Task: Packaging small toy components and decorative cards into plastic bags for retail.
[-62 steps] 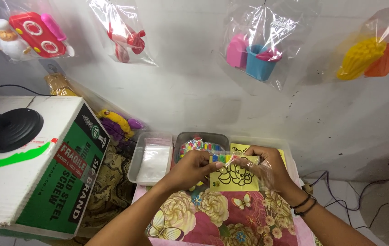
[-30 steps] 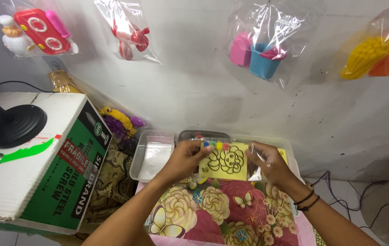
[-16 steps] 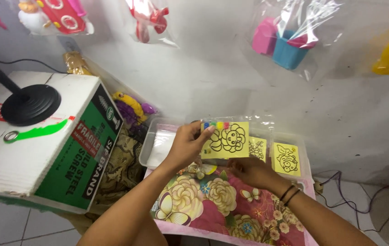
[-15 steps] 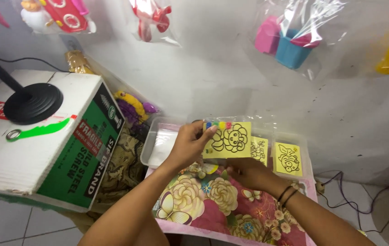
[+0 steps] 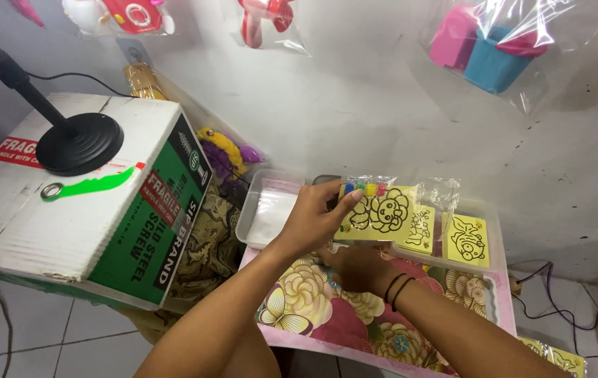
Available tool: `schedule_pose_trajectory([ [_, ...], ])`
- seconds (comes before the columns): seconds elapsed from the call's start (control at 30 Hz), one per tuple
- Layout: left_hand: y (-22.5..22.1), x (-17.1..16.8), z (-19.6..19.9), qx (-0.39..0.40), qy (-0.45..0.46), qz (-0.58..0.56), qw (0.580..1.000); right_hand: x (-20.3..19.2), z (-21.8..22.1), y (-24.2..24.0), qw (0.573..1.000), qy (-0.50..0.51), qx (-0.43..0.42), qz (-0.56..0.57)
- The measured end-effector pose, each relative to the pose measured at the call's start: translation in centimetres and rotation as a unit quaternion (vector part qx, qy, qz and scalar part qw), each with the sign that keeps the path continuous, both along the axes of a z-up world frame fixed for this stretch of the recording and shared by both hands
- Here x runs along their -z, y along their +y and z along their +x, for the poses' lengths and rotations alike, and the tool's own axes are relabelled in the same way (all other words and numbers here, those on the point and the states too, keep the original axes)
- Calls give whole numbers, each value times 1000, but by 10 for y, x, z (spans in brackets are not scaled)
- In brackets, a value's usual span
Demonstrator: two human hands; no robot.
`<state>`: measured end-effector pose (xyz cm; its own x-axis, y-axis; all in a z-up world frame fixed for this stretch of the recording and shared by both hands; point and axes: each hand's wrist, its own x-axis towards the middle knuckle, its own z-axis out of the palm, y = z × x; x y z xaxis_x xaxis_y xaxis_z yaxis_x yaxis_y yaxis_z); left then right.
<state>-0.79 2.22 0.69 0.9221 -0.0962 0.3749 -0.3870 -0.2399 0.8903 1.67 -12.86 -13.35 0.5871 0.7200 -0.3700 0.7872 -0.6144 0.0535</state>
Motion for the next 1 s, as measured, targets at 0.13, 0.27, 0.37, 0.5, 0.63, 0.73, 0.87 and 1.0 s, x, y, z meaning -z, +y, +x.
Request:
schedule_pose_trajectory([
  [0.13, -1, 0, -1, 11, -2, -15, 1000, 6, 5, -2, 994, -48, -23, 90],
  [0.27, -3, -2, -3, 9, -22, 5, 1000, 10, 12, -7, 994, -21, 2, 106],
  [0.37, -3, -4, -4, 13, -25, 12, 1000, -16, 7, -3, 991, -109, -76, 9],
  [0.5, -3, -3, -3, 15, -27, 23, 999, 11, 14, -5, 986, -55, -56, 147],
  [0.63, -4, -3, -4, 18, -37, 23, 999, 6, 13, -4, 984, -71, -39, 158],
  [0.73, -4, -6, -5, 17, -37, 24, 999, -42, 6, 3, 965, -148, -61, 208],
  [0.87, -1, -3, -2, 10, -13, -21, 1000, -86, 6, 0, 966, 105, 187, 143],
  [1.0, -1, 3, 2, -19, -28, -8, 999, -68, 19, -23, 951, 52, 262, 158],
])
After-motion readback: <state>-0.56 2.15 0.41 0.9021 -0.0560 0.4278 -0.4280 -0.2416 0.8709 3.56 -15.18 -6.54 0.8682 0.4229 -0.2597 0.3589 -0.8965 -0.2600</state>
